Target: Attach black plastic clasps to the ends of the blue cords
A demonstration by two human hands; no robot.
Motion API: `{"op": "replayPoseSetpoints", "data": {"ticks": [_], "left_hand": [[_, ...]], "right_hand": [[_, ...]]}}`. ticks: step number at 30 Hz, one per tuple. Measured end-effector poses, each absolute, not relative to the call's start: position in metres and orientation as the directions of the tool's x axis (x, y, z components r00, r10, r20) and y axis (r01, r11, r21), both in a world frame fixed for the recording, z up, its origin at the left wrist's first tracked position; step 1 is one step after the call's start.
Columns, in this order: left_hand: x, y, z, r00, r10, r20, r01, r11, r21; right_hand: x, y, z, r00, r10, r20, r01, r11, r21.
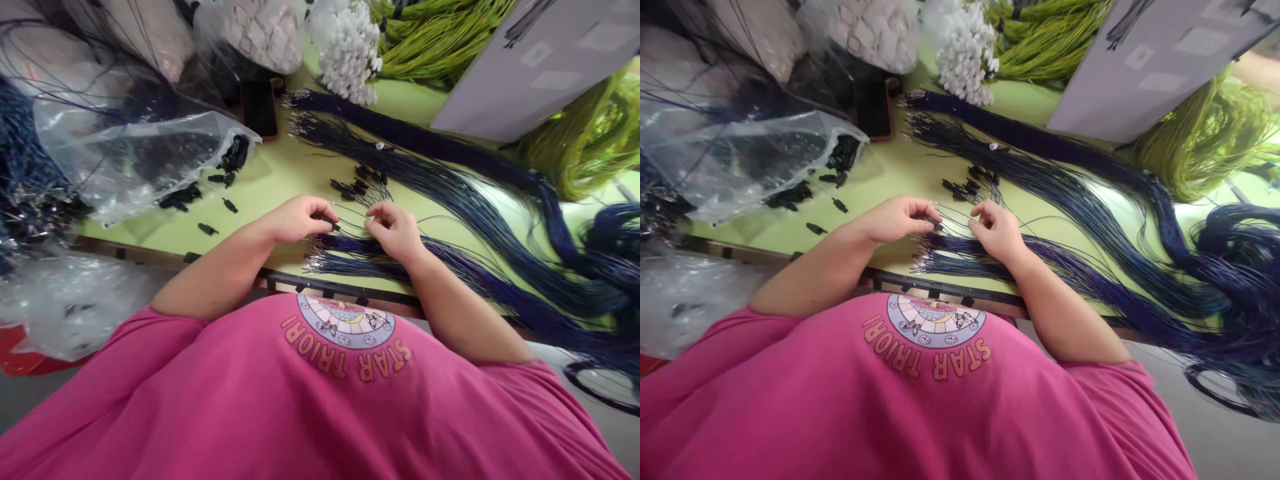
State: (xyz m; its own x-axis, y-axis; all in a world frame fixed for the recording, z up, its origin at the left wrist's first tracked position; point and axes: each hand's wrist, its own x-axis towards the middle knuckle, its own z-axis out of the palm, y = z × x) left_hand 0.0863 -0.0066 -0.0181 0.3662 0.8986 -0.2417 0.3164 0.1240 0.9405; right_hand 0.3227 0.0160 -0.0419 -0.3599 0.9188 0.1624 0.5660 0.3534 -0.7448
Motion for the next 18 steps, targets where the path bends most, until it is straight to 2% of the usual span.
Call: {"op": "replayPoseSetpoints", "data": {"ticks": [5, 11, 14, 18], "left_hand": [[0.088, -0.006, -0.019, 0.394, 0.886, -0.244, 0.256, 0.149, 0.955], [0.088, -0.007, -0.021, 0.397, 0.886, -0.240, 0.143, 0.199, 0.970], [0.089, -0.008, -0.022, 0.388, 0.885, -0.259, 0.086, 0.246, 0.966], [0.091, -0.009, -0.021, 0.378, 0.882, -0.280, 0.024, 0.293, 0.956]], "right_hand": [[0.322, 0.005, -0.034, -0.378, 0.870, 0.317, 0.512, 0.482, -0.711], [0.315, -0.011, -0.024, -0.634, 0.623, 0.458, 0.289, 0.741, -0.607], [0.318, -0.010, -0.023, -0.547, 0.706, 0.449, 0.350, 0.681, -0.643], [0.323, -0.007, -0.024, -0.386, 0.863, 0.325, 0.499, 0.492, -0.713]]}}
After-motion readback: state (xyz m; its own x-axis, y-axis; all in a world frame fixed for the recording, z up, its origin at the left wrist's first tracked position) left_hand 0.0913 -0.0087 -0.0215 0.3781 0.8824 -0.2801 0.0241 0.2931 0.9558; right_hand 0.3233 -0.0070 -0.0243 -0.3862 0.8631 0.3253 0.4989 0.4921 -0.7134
